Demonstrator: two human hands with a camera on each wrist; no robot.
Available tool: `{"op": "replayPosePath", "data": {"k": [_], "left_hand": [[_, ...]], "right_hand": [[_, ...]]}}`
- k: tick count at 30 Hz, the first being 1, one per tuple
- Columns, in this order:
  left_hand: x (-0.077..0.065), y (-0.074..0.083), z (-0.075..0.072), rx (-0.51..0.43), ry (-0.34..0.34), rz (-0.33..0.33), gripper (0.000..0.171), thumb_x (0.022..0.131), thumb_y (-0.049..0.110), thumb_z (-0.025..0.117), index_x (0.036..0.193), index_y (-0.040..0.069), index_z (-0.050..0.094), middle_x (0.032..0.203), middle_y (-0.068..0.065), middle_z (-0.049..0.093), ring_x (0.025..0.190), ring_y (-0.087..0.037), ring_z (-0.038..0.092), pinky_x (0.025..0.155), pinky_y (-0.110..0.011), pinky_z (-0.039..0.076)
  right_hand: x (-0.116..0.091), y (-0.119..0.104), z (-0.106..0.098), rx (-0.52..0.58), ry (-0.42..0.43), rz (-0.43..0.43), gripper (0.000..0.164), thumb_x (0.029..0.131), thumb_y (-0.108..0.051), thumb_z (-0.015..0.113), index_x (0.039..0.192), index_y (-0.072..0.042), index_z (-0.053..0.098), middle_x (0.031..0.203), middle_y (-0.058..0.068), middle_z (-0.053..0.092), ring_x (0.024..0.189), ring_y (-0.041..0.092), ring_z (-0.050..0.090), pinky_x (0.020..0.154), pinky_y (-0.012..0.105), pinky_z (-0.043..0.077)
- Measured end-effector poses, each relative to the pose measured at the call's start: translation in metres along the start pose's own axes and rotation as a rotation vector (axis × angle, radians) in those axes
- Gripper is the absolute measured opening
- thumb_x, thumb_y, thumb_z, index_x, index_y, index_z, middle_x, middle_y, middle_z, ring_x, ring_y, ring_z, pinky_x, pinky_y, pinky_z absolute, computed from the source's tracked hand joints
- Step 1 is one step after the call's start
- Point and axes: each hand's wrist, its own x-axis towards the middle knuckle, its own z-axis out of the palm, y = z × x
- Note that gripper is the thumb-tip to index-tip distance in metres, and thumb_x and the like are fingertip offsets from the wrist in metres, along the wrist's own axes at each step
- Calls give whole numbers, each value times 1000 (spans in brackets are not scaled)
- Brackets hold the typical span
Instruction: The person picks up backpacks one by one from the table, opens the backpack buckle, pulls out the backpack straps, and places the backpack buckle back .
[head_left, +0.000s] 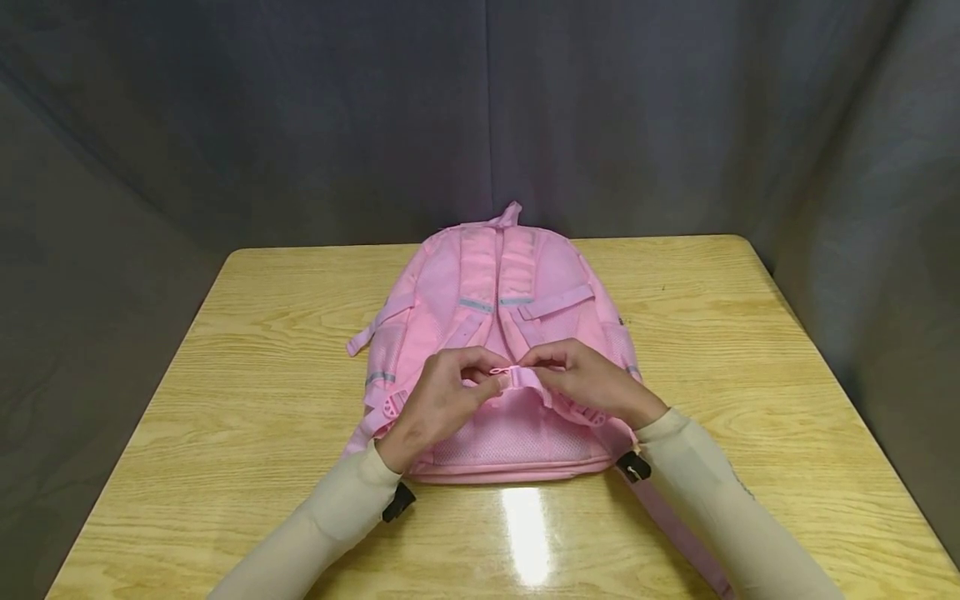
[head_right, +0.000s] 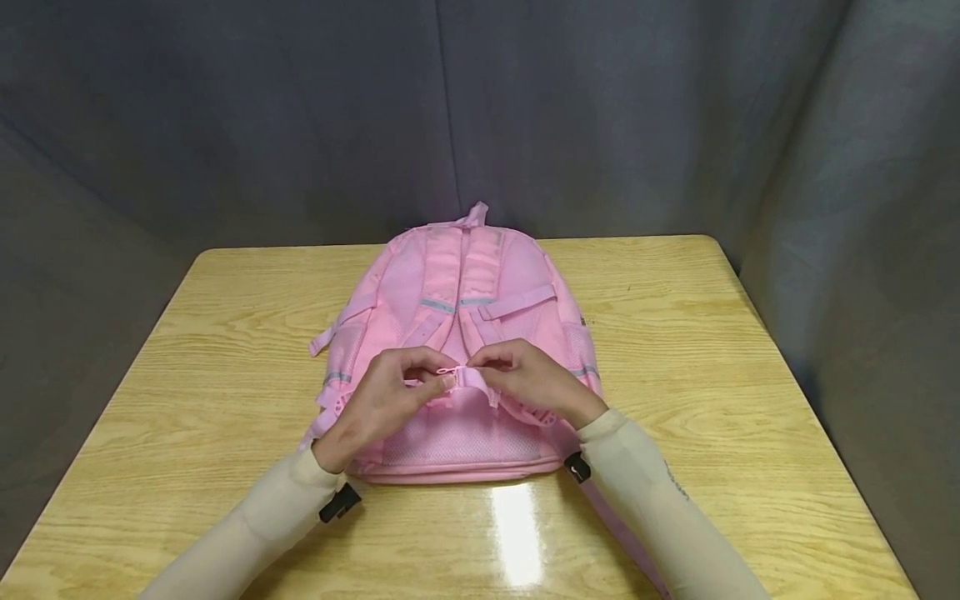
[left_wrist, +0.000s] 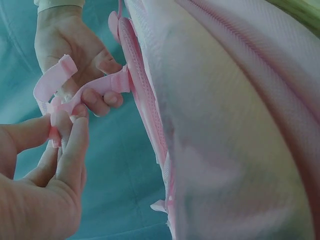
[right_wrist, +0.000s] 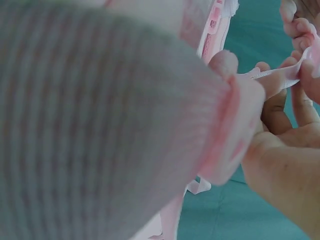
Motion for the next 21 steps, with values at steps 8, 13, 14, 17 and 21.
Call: {"op": "replayPosePath", "data": {"k": [8, 13, 14, 17, 21], "left_hand": [[0, 0, -1, -26, 2, -15, 8, 89, 9, 73, 96, 7, 75, 84, -3, 74, 75, -11, 67, 61, -23, 52], [0, -2, -2, -34, 13, -27, 7, 90, 9, 73, 96, 7, 75, 82, -2, 73, 74, -11, 67, 61, -22, 52], [0, -2, -2, -37, 13, -28, 7, 90, 8, 73, 96, 7, 75, 83, -2, 73, 74, -11, 67, 61, -22, 53], [0, -3, -3, -49, 13, -30, 9, 90, 8, 72, 98, 6, 75, 84, -3, 73, 75, -13, 69, 62, -24, 55], [0, -4, -6, -61, 21, -36, 8, 91, 8, 71, 98, 6, 74, 87, -4, 74, 77, -16, 71, 62, -26, 57]], "right_hand": [[1, 5, -1, -69, 47, -4, 14, 97, -8, 59, 101, -7, 72, 93, 8, 66, 72, 12, 53, 62, 23, 45], [1, 9, -2, -95, 66, -9, 13, 97, -9, 60, 99, -7, 72, 90, 12, 65, 79, 15, 54, 70, 24, 47], [1, 10, -2, -98, 71, -3, 13, 97, -10, 60, 100, -7, 72, 92, 12, 66, 80, 15, 54, 70, 24, 47], [0, 10, -3, -108, 90, 11, 14, 97, -11, 61, 102, -5, 73, 95, 10, 68, 82, 14, 56, 73, 23, 49], [0, 11, -5, -130, 119, 13, 16, 97, -12, 62, 104, -2, 72, 98, 7, 69, 88, 14, 58, 81, 23, 49]]}}
